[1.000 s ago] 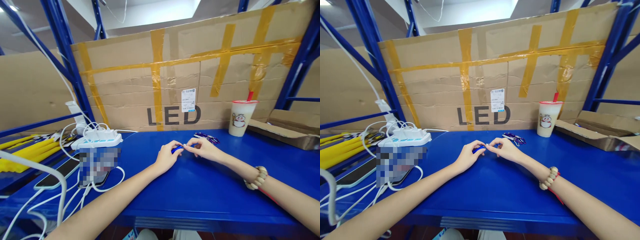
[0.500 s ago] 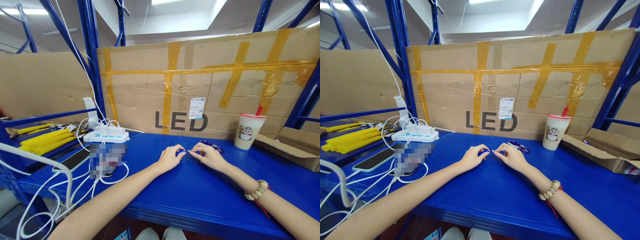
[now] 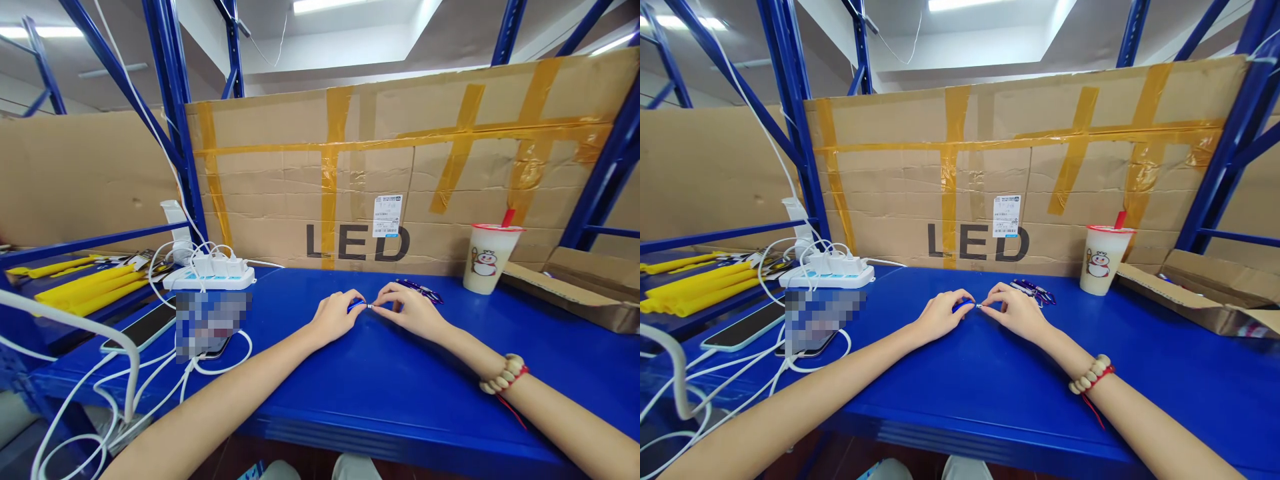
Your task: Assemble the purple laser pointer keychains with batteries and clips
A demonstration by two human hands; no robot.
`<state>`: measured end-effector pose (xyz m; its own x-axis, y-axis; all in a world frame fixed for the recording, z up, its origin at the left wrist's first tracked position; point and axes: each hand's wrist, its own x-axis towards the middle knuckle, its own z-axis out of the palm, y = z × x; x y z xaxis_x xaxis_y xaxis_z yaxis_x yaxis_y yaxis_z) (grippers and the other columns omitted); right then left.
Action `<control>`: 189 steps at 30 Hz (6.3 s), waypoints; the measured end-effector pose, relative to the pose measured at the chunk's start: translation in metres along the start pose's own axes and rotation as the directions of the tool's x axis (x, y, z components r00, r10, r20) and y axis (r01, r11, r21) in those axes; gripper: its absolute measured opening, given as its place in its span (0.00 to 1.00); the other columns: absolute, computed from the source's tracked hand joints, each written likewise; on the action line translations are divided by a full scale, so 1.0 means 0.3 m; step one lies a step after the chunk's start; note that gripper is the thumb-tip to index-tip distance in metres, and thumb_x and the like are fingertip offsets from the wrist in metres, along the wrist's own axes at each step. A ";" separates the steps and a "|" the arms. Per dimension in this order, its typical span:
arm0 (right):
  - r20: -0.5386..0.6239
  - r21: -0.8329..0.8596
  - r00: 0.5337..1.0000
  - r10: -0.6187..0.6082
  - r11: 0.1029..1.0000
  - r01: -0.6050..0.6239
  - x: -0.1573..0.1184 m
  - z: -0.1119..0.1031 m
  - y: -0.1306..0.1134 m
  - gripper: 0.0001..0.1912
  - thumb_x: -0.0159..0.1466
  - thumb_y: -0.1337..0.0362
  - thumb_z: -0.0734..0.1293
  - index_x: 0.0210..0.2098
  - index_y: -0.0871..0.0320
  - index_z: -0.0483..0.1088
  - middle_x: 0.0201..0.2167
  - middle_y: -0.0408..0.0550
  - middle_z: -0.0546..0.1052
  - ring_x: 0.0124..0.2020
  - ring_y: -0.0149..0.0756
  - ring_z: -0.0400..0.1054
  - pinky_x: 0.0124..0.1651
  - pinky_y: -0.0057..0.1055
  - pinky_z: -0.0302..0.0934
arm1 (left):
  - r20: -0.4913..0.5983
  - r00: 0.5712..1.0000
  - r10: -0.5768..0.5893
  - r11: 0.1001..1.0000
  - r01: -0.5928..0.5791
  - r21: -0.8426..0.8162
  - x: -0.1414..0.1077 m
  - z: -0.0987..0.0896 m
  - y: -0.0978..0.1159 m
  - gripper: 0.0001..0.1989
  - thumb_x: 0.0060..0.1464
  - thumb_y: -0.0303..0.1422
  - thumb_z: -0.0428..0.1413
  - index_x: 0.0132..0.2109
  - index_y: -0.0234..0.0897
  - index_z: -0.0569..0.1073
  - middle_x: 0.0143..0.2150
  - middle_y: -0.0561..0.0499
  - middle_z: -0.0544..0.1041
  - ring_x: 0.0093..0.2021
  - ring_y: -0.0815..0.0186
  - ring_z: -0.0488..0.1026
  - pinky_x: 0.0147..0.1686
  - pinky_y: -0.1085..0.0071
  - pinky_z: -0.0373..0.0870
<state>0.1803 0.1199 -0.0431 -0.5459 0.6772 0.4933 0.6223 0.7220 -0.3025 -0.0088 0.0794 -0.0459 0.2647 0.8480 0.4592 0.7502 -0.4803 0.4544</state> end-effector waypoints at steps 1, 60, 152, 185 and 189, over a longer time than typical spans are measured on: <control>-0.003 0.000 1.000 -0.002 1.000 0.002 0.000 0.001 0.002 0.16 0.58 0.50 0.62 0.30 0.54 0.75 0.36 0.46 0.72 0.21 0.26 0.62 0.27 0.28 0.59 | 0.004 1.000 0.005 1.000 -0.005 0.008 0.001 0.000 0.000 0.12 0.56 0.38 0.46 0.42 0.43 0.71 0.30 0.53 0.75 0.36 0.64 0.71 0.38 0.70 0.65; -0.101 0.019 0.991 -0.087 0.996 0.090 -0.005 -0.011 -0.023 0.07 0.57 0.61 0.65 0.29 0.56 0.73 0.34 0.43 0.72 0.22 0.23 0.63 0.27 0.24 0.56 | 0.078 0.995 0.066 0.976 -0.080 0.202 0.008 -0.003 0.003 0.11 0.57 0.42 0.44 0.42 0.42 0.63 0.35 0.53 0.71 0.38 0.64 0.70 0.35 0.68 0.65; -0.151 -0.446 0.954 -0.259 0.879 0.168 -0.011 -0.063 -0.040 0.13 0.63 0.60 0.58 0.37 0.53 0.74 0.36 0.43 0.73 0.19 0.21 0.63 0.20 0.22 0.49 | -0.043 0.995 -0.089 0.991 0.084 -0.103 -0.006 0.018 0.042 0.10 0.59 0.36 0.45 0.41 0.42 0.69 0.39 0.53 0.74 0.42 0.63 0.65 0.45 0.65 0.60; -0.051 -0.048 0.977 -0.207 0.978 0.205 -0.014 -0.049 -0.020 0.13 0.59 0.56 0.63 0.27 0.57 0.75 0.26 0.45 0.72 0.22 0.26 0.63 0.25 0.24 0.54 | 0.050 0.994 0.097 0.991 -0.091 -0.097 -0.005 0.036 -0.003 0.09 0.57 0.35 0.48 0.43 0.42 0.70 0.41 0.52 0.74 0.42 0.66 0.70 0.44 0.70 0.66; -0.045 0.018 0.984 -0.174 0.984 0.175 -0.014 -0.043 -0.031 0.14 0.58 0.55 0.63 0.25 0.58 0.74 0.25 0.45 0.72 0.22 0.27 0.62 0.25 0.24 0.53 | 0.023 0.994 0.109 0.988 -0.106 -0.112 -0.003 0.032 -0.001 0.10 0.58 0.33 0.46 0.44 0.42 0.70 0.42 0.52 0.73 0.42 0.66 0.70 0.46 0.70 0.65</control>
<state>0.1840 0.1084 -0.0316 -0.6199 0.5345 0.5746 0.5070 0.8316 -0.2266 -0.0033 0.0810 -0.0537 0.3588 0.7952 0.4888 0.6454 -0.5897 0.4855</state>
